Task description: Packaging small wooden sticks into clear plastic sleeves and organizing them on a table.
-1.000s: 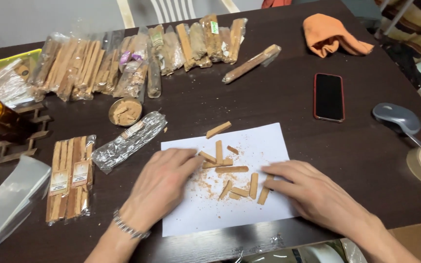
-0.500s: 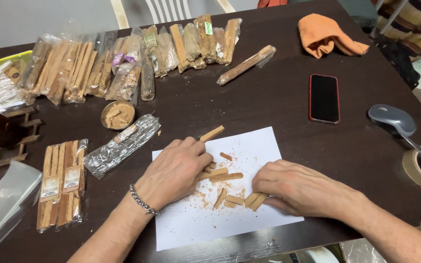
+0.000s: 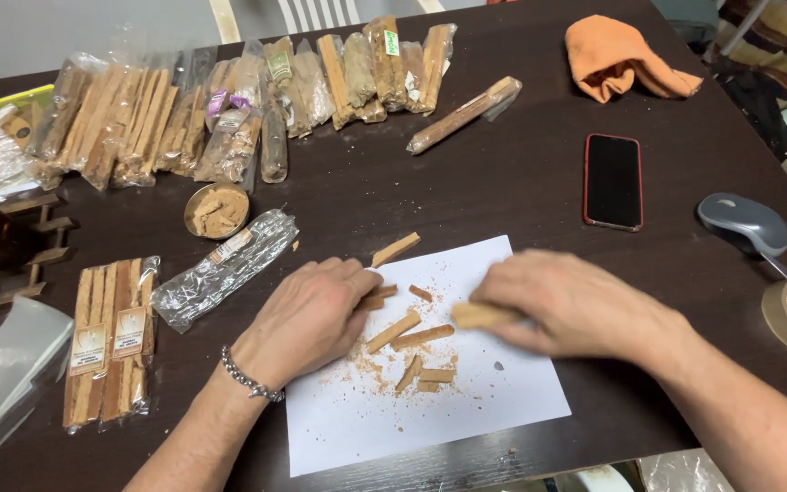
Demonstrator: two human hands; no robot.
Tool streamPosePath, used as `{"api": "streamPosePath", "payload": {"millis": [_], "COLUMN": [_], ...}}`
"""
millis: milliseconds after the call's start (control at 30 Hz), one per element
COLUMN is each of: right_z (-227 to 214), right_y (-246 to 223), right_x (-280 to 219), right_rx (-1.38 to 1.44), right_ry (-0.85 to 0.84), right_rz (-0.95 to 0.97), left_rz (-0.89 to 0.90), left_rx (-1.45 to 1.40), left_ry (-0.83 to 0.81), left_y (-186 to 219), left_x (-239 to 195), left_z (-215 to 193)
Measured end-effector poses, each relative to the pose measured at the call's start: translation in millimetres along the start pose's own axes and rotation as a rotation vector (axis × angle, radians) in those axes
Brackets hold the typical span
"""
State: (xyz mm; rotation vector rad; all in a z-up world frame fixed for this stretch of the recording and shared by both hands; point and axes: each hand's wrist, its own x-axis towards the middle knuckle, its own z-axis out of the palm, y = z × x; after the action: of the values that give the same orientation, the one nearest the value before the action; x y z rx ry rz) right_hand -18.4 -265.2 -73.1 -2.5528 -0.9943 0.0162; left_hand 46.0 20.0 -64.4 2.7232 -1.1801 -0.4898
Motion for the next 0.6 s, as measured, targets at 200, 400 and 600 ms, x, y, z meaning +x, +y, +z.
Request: {"api": "streamPosePath", "payload": {"millis": [200, 400, 600], "right_z": [1.3, 9.7, 17.7], "right_y": [19.2, 23.2, 35.3], "right_x": [29.9, 26.0, 14.8], "right_rx": [-0.17, -0.085, -0.024], "right_ry": [-0.19, -0.1, -0.018], "right_rz": [0.298, 0.312, 0.236], "left_rz": [-0.053, 0.002, 0.064], "left_rx": [0.026, 0.056, -0.06], "left_ry": [0.018, 0.287, 0.293], "left_y": [-5.8, -24.2, -2.9], "left_x": [15.6, 66.8, 55.0], "left_z": [3.5, 39.9, 25.4]}}
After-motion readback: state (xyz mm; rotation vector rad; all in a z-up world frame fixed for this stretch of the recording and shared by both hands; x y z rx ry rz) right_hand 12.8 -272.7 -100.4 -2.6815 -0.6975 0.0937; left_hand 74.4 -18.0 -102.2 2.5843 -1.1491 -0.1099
